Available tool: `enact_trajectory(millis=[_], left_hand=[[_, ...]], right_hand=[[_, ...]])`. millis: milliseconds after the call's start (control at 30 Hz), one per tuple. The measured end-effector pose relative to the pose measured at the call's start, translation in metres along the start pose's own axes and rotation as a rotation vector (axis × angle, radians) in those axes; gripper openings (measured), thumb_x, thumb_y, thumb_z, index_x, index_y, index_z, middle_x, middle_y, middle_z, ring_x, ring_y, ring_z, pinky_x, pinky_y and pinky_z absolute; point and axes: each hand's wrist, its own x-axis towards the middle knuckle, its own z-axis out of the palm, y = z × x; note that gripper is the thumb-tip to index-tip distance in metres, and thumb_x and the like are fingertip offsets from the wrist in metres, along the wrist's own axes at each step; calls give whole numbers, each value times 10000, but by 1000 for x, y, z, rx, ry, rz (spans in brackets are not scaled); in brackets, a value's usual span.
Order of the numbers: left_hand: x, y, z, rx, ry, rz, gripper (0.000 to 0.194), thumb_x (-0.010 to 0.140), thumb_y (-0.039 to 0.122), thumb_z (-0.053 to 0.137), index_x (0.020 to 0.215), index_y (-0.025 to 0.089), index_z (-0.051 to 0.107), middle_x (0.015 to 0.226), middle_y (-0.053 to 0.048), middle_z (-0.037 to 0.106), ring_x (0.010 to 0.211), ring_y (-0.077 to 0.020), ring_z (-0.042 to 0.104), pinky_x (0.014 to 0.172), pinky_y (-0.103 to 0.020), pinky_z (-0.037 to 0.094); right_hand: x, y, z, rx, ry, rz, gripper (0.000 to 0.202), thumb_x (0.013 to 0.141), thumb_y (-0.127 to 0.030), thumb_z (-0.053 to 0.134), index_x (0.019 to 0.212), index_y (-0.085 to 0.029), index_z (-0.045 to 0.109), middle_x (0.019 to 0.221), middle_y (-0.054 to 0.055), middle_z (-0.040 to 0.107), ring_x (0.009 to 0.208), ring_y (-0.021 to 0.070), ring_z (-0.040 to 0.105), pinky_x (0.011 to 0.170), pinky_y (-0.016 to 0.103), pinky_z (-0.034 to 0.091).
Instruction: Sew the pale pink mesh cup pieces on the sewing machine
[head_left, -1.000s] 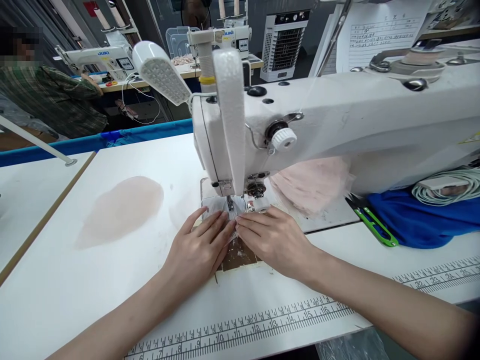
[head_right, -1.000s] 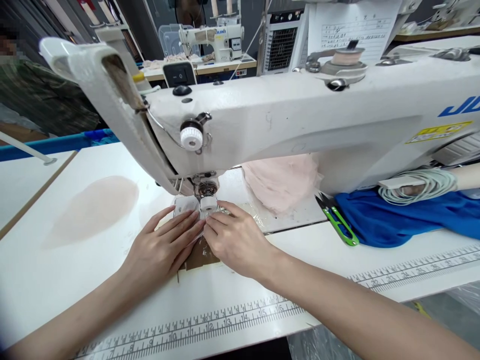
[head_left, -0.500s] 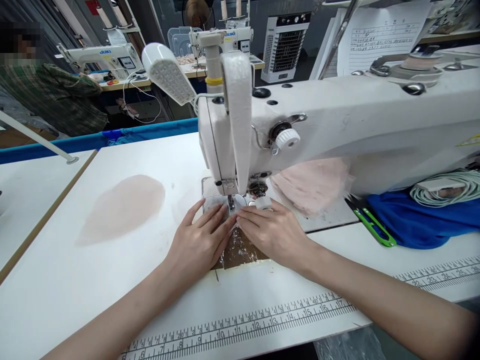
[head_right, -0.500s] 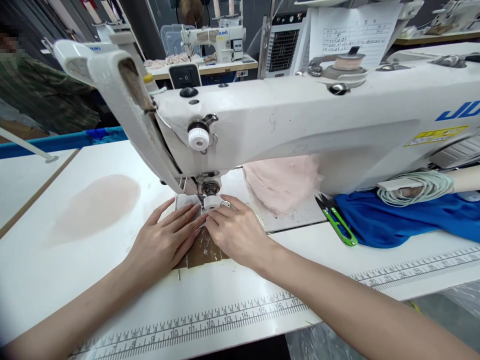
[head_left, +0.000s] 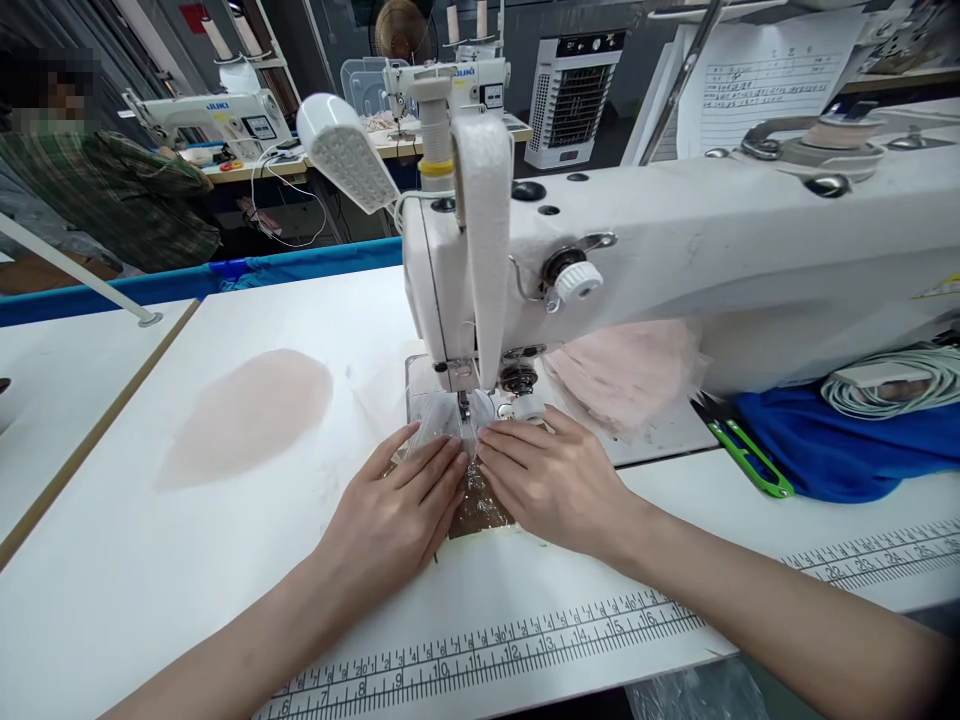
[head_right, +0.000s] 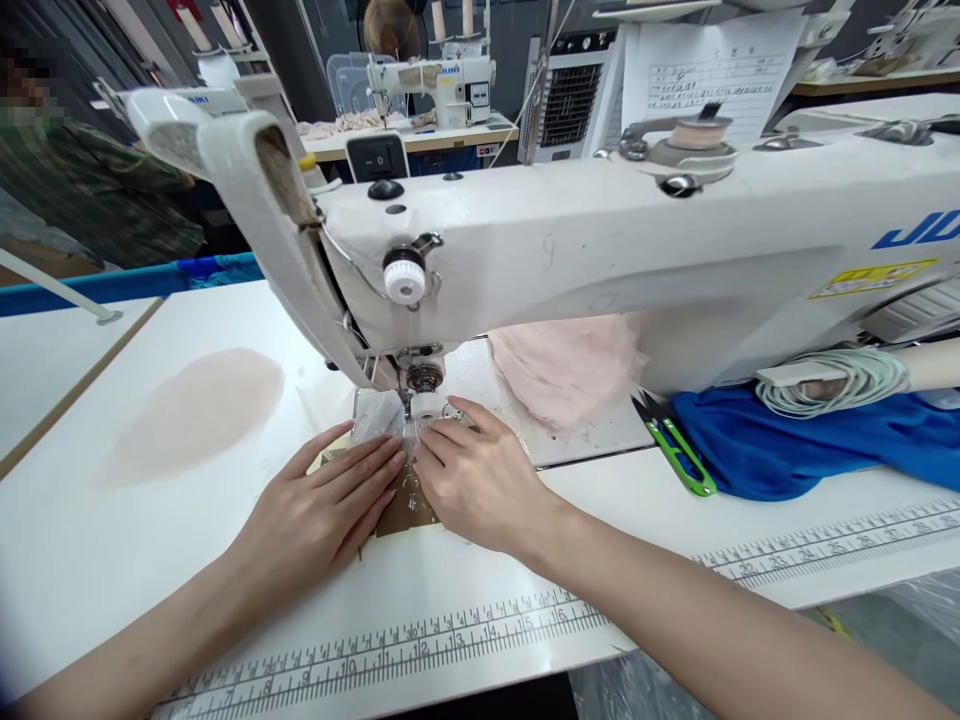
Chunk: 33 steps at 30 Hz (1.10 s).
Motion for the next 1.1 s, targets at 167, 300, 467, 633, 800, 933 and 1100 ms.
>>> enact_trajectory(millis=[167,300,467,633,800,933,1100], left_hand=[[0,-1,1,2,6,-9,250,923,153,498,1109,101,657,1121,-91,698,1067,-217,651,1075,-463,396],[1,-3,2,-12,-7,-24,268,922,150,495,1139,105,647,1131,-91,695,1093,-219,638,1099,-460,371],[1,-5,6,-23,-5,-78,311,931,203,492,1196,101,620,1164,-111,678,1107,-235,629,1117,-468,346],[2,-9,7,-31,-49,-116,346,945,253,472,1235,108,592,1198,-108,660,1145,-242,606,1112,-483,346],[4,-14,8,-9,-80,-135,368,960,269,437,1269,117,563,1251,-100,628,1180,-242,580,1105,-486,349],[6,-18,13,-11,-92,-162,377,964,288,428,1289,142,550,1277,-89,611,1201,-238,564,1090,-476,367],[7,-23,18,-22,-100,-197,383,965,300,412,1295,164,552,1300,-87,595,1208,-258,556,1067,-486,381]], right_hand=[[0,1,2,-16,-10,-1,214,857,-92,511,895,-134,717,976,59,737,897,177,663,1014,383,400],[2,2,2,-38,-3,-8,208,850,-83,512,879,-129,713,971,61,736,891,174,659,1010,374,393],[4,4,4,-68,-33,2,201,849,-88,512,890,-129,704,975,56,734,868,174,654,997,376,384],[7,6,6,-96,-53,15,198,857,-99,512,893,-133,704,939,54,737,775,169,642,979,372,379],[11,9,7,-136,-78,30,209,885,-135,501,938,-137,703,960,65,733,702,166,618,955,377,388],[12,10,6,-130,-91,59,216,911,-180,494,944,-154,706,960,64,734,718,174,624,963,387,388],[11,10,3,-91,-74,79,226,929,-207,486,932,-160,707,933,58,738,762,177,641,985,388,381]])
